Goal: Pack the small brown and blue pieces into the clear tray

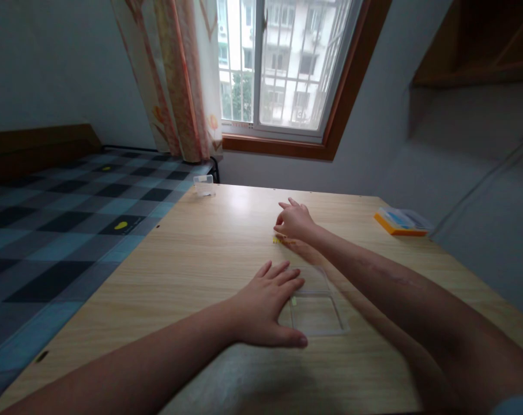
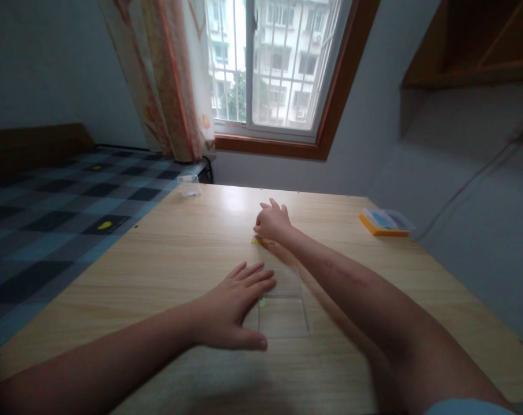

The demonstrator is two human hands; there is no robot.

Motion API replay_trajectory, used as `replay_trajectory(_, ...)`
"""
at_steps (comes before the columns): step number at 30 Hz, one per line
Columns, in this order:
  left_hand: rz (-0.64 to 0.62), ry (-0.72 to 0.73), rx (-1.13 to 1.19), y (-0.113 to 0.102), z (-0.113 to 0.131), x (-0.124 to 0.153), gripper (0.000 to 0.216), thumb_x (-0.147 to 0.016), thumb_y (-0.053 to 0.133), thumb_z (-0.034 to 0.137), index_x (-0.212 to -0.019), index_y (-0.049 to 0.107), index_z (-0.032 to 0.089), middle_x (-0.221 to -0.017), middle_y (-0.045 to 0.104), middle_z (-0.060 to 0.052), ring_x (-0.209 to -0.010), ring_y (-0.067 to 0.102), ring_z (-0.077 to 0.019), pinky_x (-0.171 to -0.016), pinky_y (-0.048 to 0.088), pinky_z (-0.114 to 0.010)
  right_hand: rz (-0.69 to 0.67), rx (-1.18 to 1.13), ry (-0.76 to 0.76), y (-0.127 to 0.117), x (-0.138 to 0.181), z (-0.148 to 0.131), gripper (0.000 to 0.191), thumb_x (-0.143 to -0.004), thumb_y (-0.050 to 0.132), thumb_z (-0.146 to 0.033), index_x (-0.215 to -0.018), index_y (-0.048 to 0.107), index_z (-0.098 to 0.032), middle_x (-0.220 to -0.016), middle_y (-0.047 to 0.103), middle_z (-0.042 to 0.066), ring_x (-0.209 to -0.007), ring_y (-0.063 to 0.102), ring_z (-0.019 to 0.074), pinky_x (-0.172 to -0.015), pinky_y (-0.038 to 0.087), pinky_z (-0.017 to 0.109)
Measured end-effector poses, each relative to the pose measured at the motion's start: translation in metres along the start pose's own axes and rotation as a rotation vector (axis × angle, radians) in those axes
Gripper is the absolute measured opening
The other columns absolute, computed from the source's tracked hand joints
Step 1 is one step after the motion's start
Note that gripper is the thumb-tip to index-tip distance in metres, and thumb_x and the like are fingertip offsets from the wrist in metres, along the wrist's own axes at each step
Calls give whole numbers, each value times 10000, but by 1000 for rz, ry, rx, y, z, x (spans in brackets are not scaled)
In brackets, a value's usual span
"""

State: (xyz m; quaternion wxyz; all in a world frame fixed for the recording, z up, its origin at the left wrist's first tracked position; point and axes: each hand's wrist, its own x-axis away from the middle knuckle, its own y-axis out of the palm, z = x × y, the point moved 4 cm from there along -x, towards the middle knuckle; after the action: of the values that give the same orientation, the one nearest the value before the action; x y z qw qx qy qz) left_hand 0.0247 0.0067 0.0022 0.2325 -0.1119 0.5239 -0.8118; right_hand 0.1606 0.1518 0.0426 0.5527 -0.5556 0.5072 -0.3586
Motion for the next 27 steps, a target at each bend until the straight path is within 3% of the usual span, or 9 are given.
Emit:
replay_trajectory(3, -7, 0, 0, 0, 0, 0, 1005, -791, 685, 774, -1556, 458, 161, -1643, 400, -180, -1555, 263, -446, -1260, 137, -677, 85, -24, -36, -23, 18, -1, 145, -906, 725, -305, -949, 843, -233, -1608, 486, 90, -1543, 319, 348, -1211, 301, 550)
replay_trajectory(5, -11, -1, -8, 1, -1, 0, 1010, -783, 696, 770, -1552, 462, 159, -1644, 397, -183, -1554, 264, -446, -1260, 140, -674, 145, -62, -84, -44, 43, 2, 143, -923, 715, -313, -931, 837, -240, -1534, 574, 81, -1455, 458, 294, -1188, 359, 474)
replay_trajectory(7, -11, -2, -16, 1, -1, -1, 1007, -780, 700, 765, -1550, 465, 161, -1647, 390, -187, -1554, 266, -444, -1260, 142, -672, 214, -212, -204, -66, 78, 6, 119, -899, 737, -276, -825, 815, -225, -1268, 745, 88, -1203, 651, 267, -1073, 466, 433)
replay_trajectory(9, -12, -4, -22, 2, 0, -1, 1005, -784, 694, 763, -1557, 457, 166, -1650, 384, -185, -1556, 263, -441, -1258, 142, -673, 84, -384, -281, -76, 116, 10, 123, -923, 712, -275, -857, 801, -222, -1017, 791, 57, -945, 715, 207, -889, 536, 351)
replay_trajectory(11, -19, -7, -26, 2, 0, -2, 1010, -789, 685, 762, -1566, 446, 162, -1649, 386, -185, -1558, 261, -438, -1257, 143, -671, -86, -465, -292, -74, 150, 13, 159, -948, 694, -303, -847, 785, -221, -903, 775, 31, -814, 701, 169, -764, 526, 296)
replay_trajectory(14, -30, -8, -29, 2, 1, -2, 1010, -792, 683, 756, -1565, 445, 151, -1646, 389, -189, -1558, 264, -432, -1260, 142, -664, -218, -436, -340, -54, 184, 6, 139, -942, 696, -251, -835, 779, -219, -858, 753, 13, -770, 673, 147, -721, 482, 271)
replay_trajectory(20, -34, -14, -32, 2, 1, -4, 998, -779, 707, 743, -1550, 457, 160, -1644, 397, -185, -1553, 275, -432, -1258, 151, -662, -87, -270, -482, -13, 193, -17, 170, -917, 691, -176, -754, 736, -193, -832, 722, 15, -761, 608, 166, -721, 401, 316)
replay_trajectory(24, -39, -6, -28, 2, 1, -3, 991, -783, 709, 740, -1555, 450, 175, -1647, 394, -183, -1556, 268, -434, -1257, 143, -663, -4, -299, -521, -18, 194, -9, 191, -975, 647, -245, -825, 759, -202, -852, 710, 29, -773, 582, 178, -713, 379, 325)
replay_trajectory(27, -53, -11, -30, 1, 1, -3, 998, -788, 706, 738, -1560, 444, 162, -1652, 381, -187, -1558, 261, -434, -1259, 137, -661, -36, -331, -581, -27, 197, -1, 228, -1010, 578, -240, -914, 782, -209, -837, 686, 35, -766, 572, 174, -702, 372, 321)
